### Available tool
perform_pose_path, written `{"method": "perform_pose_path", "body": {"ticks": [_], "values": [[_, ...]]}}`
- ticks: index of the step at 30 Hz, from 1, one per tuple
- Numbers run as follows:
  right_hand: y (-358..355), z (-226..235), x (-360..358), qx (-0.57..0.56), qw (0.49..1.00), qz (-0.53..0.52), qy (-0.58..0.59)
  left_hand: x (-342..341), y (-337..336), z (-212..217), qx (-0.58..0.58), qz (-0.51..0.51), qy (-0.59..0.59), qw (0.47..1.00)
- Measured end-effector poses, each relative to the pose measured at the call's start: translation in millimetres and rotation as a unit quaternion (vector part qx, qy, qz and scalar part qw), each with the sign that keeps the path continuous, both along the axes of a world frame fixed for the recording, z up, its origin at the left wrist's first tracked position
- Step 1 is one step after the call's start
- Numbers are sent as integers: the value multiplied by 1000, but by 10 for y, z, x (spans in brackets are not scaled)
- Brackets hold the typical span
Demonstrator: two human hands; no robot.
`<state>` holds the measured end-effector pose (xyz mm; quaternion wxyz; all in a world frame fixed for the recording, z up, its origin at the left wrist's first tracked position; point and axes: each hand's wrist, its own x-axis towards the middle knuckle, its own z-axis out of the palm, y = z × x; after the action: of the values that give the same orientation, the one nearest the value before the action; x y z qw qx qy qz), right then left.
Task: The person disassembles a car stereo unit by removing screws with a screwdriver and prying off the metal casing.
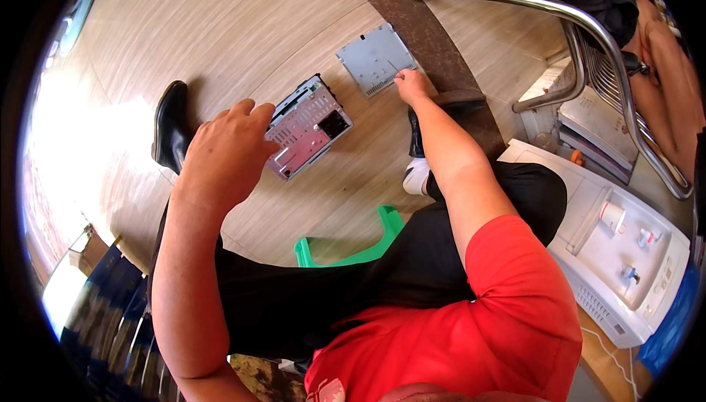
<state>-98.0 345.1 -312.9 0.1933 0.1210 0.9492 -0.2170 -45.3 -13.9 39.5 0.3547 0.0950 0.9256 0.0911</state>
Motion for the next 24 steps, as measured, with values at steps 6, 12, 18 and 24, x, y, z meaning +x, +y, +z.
{"method": "perform_pose_path", "body": {"ticks": [6,12,18,24], "values": [[-15,-106,-1,26,998,36,40,22,-23,-1,3,-1,4,1000],[-5,-200,-15,43,998,40,34,16,-31,-18,10,-6,9,1000],[-80,-195,-31,-25,996,-12,86,15,-56,-3,10,-17,13,1000],[-455,293,-173,-563,783,-246,-102,65,-157,5,28,-20,42,999]]}}
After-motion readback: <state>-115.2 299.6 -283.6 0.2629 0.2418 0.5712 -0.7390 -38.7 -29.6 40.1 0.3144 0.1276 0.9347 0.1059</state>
